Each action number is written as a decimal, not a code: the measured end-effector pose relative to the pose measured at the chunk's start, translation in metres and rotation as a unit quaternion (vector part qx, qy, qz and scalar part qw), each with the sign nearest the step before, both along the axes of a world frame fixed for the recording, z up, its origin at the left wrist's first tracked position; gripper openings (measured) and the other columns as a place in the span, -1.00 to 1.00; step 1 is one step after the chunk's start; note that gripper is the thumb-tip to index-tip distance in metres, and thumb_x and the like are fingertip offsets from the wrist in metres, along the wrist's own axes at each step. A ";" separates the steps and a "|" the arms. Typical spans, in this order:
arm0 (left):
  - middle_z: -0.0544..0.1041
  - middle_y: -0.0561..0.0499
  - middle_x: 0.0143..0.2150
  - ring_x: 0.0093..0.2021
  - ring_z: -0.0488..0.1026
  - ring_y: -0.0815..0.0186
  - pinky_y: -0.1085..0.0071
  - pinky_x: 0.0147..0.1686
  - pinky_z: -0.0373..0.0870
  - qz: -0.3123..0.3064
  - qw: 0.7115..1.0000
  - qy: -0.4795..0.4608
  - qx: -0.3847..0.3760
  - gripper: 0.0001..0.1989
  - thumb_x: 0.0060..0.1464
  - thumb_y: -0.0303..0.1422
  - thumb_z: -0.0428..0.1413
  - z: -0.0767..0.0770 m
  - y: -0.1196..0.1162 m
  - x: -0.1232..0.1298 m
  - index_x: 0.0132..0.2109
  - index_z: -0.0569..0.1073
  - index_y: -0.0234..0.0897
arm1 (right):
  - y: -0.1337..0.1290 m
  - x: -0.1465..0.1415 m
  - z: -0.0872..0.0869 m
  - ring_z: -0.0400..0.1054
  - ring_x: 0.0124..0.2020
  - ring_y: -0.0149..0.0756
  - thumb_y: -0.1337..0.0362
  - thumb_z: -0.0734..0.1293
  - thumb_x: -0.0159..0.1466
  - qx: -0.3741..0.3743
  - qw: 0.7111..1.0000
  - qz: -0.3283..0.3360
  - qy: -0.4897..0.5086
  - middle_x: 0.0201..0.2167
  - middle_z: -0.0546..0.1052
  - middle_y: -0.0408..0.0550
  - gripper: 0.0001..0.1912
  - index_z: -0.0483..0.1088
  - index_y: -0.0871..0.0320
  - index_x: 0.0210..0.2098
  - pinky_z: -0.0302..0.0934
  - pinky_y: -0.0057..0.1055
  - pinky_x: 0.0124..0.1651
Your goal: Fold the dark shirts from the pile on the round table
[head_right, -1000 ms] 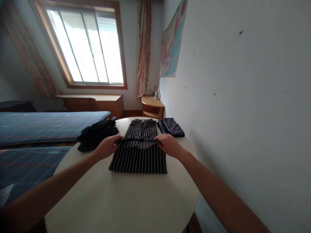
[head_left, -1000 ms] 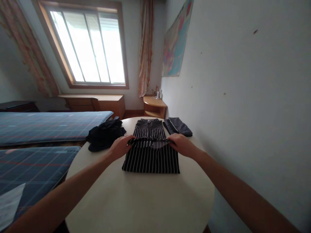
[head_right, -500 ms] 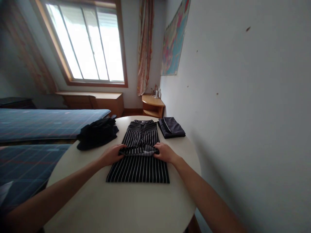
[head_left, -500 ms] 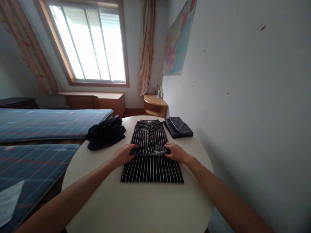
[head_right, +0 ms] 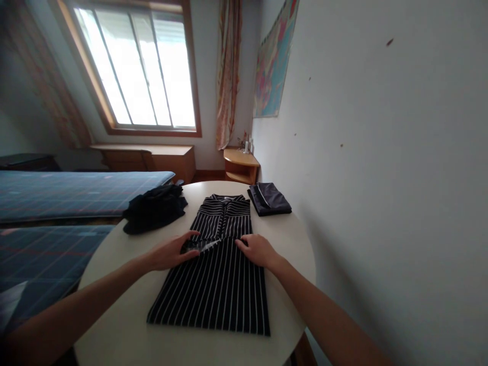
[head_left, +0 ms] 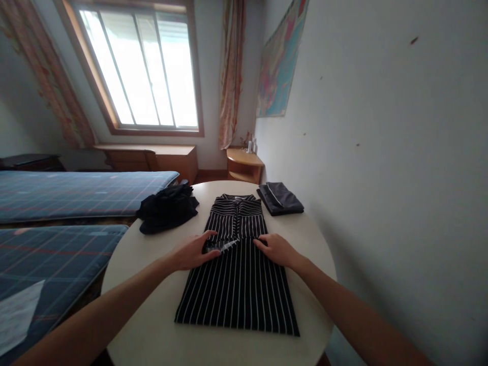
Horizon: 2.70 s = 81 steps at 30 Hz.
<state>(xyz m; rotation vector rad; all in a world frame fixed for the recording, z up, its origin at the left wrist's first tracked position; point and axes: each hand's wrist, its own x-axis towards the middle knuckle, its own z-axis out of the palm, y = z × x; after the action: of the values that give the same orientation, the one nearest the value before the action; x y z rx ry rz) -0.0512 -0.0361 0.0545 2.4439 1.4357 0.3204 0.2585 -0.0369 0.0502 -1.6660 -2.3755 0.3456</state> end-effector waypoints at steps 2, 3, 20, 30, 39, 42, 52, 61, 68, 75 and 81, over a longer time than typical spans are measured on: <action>0.55 -0.17 -0.03 -0.10 0.50 0.08 0.23 -0.09 0.37 -0.062 0.996 -0.047 -0.039 -0.15 0.05 0.00 0.21 -0.004 0.007 -0.011 0.37 0.15 -0.24 | 0.003 0.001 0.000 0.49 -0.14 -0.17 0.07 0.17 0.42 -0.005 1.000 0.000 0.024 -0.17 0.62 0.06 -0.61 0.53 0.17 -0.15 0.20 -0.37 -0.13; 0.54 -0.14 -0.03 -0.12 0.49 0.12 0.26 -0.10 0.37 -0.081 0.993 -0.067 -0.054 -0.11 0.01 -0.07 0.25 -0.007 0.011 -0.016 0.39 0.10 -0.23 | 0.004 0.002 0.000 0.49 -0.12 -0.17 0.08 0.19 0.41 -0.008 0.999 0.003 0.036 -0.13 0.62 0.07 -0.62 0.53 0.19 -0.09 0.21 -0.36 -0.10; 0.38 0.10 -0.43 -0.42 0.34 0.30 0.41 -0.40 0.23 -0.066 0.987 -0.076 -0.128 -0.54 0.10 -0.20 0.13 -0.016 0.004 -0.022 0.12 0.45 -0.25 | -0.009 0.017 0.010 0.48 -0.10 -0.07 0.04 0.47 0.17 -0.099 0.991 0.080 -0.039 -0.08 0.60 0.12 -0.52 0.52 0.20 -0.01 0.28 -0.32 -0.09; 0.55 -0.06 -0.18 -0.19 0.47 0.16 0.30 -0.15 0.37 -0.021 0.993 -0.076 -0.089 -0.64 0.03 -0.21 0.18 -0.017 0.030 -0.007 -0.06 0.51 -0.31 | -0.015 0.011 0.017 0.47 -0.21 -0.16 0.07 0.39 0.27 -0.080 0.992 0.093 -0.043 -0.20 0.61 0.06 -0.69 0.55 0.18 -0.14 0.22 -0.38 -0.20; 0.57 0.03 -0.29 -0.25 0.48 0.22 0.38 -0.17 0.37 -0.127 0.984 -0.022 -0.126 -0.73 0.18 -0.16 0.07 0.032 0.036 -0.016 -0.22 0.53 -0.26 | -0.004 0.024 0.044 0.42 -0.33 -0.25 0.11 0.33 0.35 -0.022 0.988 0.156 0.009 -0.34 0.58 -0.02 -0.75 0.50 0.17 -0.25 0.15 -0.41 -0.27; 0.57 0.00 -0.25 -0.22 0.49 0.21 0.37 -0.14 0.37 -0.122 0.992 -0.025 -0.024 -0.78 0.19 -0.26 0.04 0.056 0.053 -0.011 -0.21 0.51 -0.28 | 0.017 0.027 0.064 0.45 -0.24 -0.21 0.14 0.33 0.36 0.040 0.988 0.146 0.020 -0.24 0.59 0.01 -0.77 0.50 0.18 -0.19 0.19 -0.39 -0.18; 0.59 -0.12 -0.05 -0.04 0.53 0.10 0.30 -0.07 0.42 0.016 0.989 0.100 0.107 -0.78 0.17 -0.45 0.02 0.000 0.097 0.021 -0.09 0.50 -0.23 | 0.079 0.005 0.018 0.49 -0.03 -0.10 0.24 0.32 0.35 0.078 0.993 0.049 -0.068 -0.03 0.59 0.10 -0.73 0.48 0.16 0.01 0.25 -0.32 0.00; 0.60 -0.12 -0.12 -0.05 0.52 0.08 0.28 -0.06 0.39 -0.041 0.988 0.120 0.083 -0.86 0.11 -0.34 0.13 -0.011 0.072 0.019 -0.18 0.51 -0.24 | 0.063 0.008 -0.013 0.49 -0.11 -0.18 0.22 0.38 0.27 0.015 0.998 0.065 0.004 -0.12 0.62 0.04 -0.73 0.52 0.18 -0.07 0.24 -0.40 -0.08; 0.60 -0.07 -0.23 -0.22 0.52 0.13 0.32 -0.24 0.38 -0.074 0.986 0.150 -0.004 -0.76 0.14 -0.14 0.11 0.004 0.037 0.019 -0.24 0.54 -0.21 | 0.023 0.008 0.004 0.47 -0.24 -0.20 0.07 0.44 0.20 -0.060 0.991 0.115 -0.018 -0.23 0.63 0.01 -0.69 0.55 0.17 -0.20 0.18 -0.42 -0.25; 0.60 -0.01 -0.24 -0.25 0.50 0.22 0.41 -0.25 0.36 -0.120 0.979 0.124 -0.108 -0.79 -0.01 -0.29 0.25 0.009 0.051 0.035 -0.20 0.53 -0.27 | 0.020 0.000 0.012 0.47 -0.23 -0.19 0.11 0.41 0.25 -0.064 0.987 0.138 -0.048 -0.22 0.62 0.02 -0.75 0.53 0.18 -0.22 0.18 -0.42 -0.22; 0.56 0.07 -0.29 -0.28 0.47 0.26 0.44 -0.26 0.36 -0.156 0.977 0.028 -0.146 -0.84 0.00 -0.34 0.18 0.024 0.055 0.019 -0.22 0.49 -0.27 | 0.016 0.009 0.030 0.46 -0.25 -0.26 0.18 0.38 0.30 -0.067 0.985 0.161 -0.015 -0.25 0.61 -0.03 -0.82 0.50 0.16 -0.20 0.19 -0.45 -0.23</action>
<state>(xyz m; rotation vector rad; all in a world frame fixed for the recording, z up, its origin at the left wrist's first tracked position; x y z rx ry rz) -0.0318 0.0184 0.0787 2.3943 1.0109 -0.0280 0.2673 -0.0211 0.0805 -1.3398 -2.7007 0.5483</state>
